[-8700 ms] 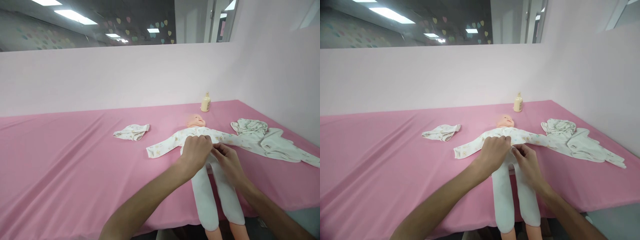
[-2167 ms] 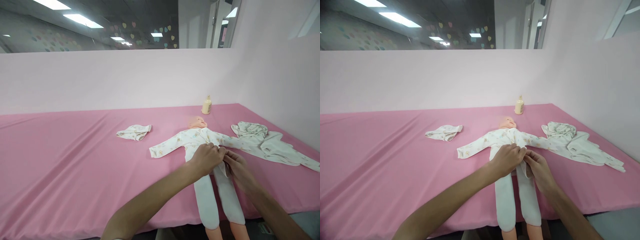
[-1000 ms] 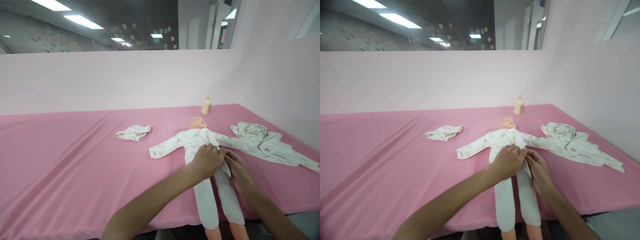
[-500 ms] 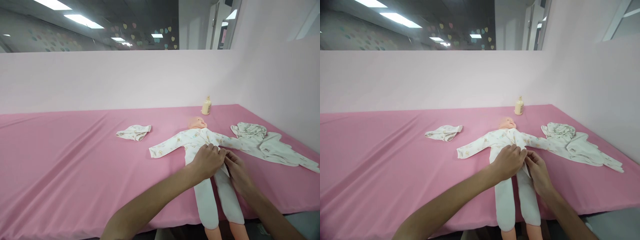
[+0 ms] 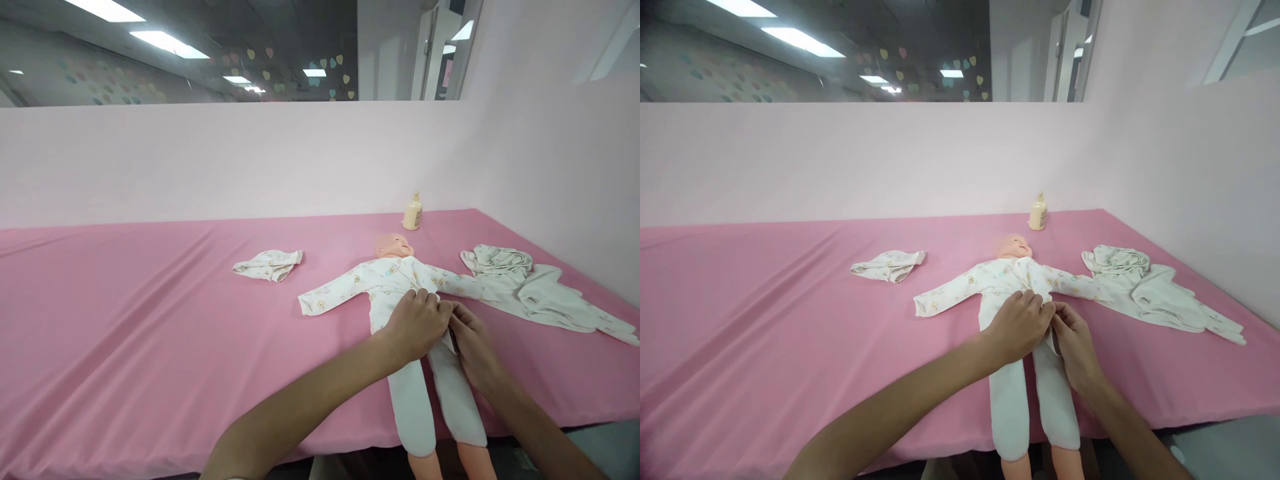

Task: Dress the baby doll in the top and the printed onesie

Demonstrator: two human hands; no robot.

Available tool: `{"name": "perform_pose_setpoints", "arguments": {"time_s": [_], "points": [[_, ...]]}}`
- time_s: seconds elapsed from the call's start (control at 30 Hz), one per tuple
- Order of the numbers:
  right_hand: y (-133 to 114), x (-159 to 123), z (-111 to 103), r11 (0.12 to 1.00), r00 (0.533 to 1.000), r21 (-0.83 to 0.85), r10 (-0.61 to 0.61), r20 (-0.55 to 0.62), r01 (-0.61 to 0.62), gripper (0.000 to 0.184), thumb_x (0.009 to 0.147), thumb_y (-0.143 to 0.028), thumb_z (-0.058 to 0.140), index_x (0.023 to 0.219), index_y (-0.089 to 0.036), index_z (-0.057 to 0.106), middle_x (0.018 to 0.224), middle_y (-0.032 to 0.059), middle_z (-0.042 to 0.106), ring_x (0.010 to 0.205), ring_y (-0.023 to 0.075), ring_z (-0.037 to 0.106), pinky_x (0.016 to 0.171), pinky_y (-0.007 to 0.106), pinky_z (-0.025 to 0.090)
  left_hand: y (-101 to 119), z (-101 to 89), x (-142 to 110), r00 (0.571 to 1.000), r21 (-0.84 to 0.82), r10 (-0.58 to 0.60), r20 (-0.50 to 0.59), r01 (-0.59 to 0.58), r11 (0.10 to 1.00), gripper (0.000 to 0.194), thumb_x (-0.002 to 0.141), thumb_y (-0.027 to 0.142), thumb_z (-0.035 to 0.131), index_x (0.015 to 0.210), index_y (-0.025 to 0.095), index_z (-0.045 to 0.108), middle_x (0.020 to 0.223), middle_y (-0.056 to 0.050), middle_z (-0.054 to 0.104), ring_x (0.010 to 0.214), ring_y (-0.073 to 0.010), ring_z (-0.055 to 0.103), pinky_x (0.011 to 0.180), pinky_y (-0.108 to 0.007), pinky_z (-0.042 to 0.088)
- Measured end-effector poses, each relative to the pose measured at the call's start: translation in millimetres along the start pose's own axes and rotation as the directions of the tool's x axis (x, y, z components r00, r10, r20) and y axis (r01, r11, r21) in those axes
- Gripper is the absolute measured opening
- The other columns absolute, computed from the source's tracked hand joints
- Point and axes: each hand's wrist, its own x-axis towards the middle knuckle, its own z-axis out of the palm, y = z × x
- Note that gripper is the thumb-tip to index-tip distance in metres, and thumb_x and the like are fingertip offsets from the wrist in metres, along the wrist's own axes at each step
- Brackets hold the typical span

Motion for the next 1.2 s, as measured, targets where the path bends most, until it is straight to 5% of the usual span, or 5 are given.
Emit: {"name": "perform_pose_setpoints", "arguments": {"time_s": [0.23, 0.43, 0.67, 0.87, 1.2], "points": [[-9.6, -1.7, 5.1, 0.992, 0.997, 0.106, 0.073, -0.040, -0.068, 0.028, 0.079, -0.046, 0.064, 0.093, -0.022, 0.064, 0.079, 0.0022, 0.063, 0.067, 0.0152, 0.052, 0.059, 0.028, 0.041, 0.0, 0.2, 2.5, 1.000, -0.007, 0.001, 0.017, -0.001, 1.000, 0.017, 0.087, 0.015, 0.042, 0.099, 0.010, 0.052, 0.083, -0.009, 0.059, 0.078, -0.0224, 0.057, 0.065, -0.034, 0.043], [-33.9, 2.5, 9.8, 0.986, 0.993, 0.124, 0.112, -0.023, -0.108, 0.039, 0.071, -0.040, 0.072, 0.104, -0.023, 0.063, 0.088, 0.0031, 0.067, 0.078, 0.0191, 0.060, 0.060, 0.027, 0.044, -9.9, -10.9, 5.8, 0.988, -0.089, -0.032, 0.151, 0.046, 0.995, 0.022, 0.084, 0.012, 0.046, 0.106, 0.010, 0.049, 0.088, -0.009, 0.062, 0.083, -0.0218, 0.060, 0.069, -0.033, 0.046], [-60.3, 29.1, 4.2, 0.973, 0.949, 0.016, 0.222, 0.226, -0.231, 0.030, 0.065, -0.045, 0.076, 0.073, -0.018, 0.067, 0.055, -0.0007, 0.054, 0.051, 0.0124, 0.048, 0.051, 0.028, 0.038, -17.8, -22.3, 5.9, 0.976, -0.142, -0.135, 0.171, 0.160, 0.977, 0.019, 0.082, 0.011, 0.047, 0.101, 0.012, 0.047, 0.087, -0.009, 0.062, 0.079, -0.0211, 0.058, 0.067, -0.031, 0.046], [-64.6, 49.0, 1.4, 0.990, 0.930, -0.120, 0.112, 0.349, -0.074, 0.037, 0.066, -0.051, 0.076, 0.070, -0.017, 0.062, 0.061, -0.0011, 0.052, 0.054, 0.0097, 0.043, 0.052, 0.026, 0.034, -22.0, -17.2, 6.4, 0.972, -0.189, -0.189, 0.140, 0.214, 0.958, 0.017, 0.084, 0.012, 0.042, 0.100, 0.012, 0.047, 0.087, -0.008, 0.062, 0.082, -0.0215, 0.058, 0.071, -0.032, 0.046], [-65.1, 67.9, -4.6, 0.985, 0.847, -0.161, 0.038, 0.531, 0.056, 0.039, 0.070, -0.051, 0.073, 0.087, -0.018, 0.062, 0.069, -0.0018, 0.054, 0.057, 0.0091, 0.043, 0.053, 0.025, 0.034, -36.4, -29.8, 7.6, 0.843, -0.580, -0.422, 0.333, 0.536, 0.613, 0.005, 0.083, 0.016, 0.037, 0.082, 0.021, 0.036, 0.077, 0.000, 0.056, 0.066, -0.0139, 0.051, 0.050, -0.023, 0.034]]}}
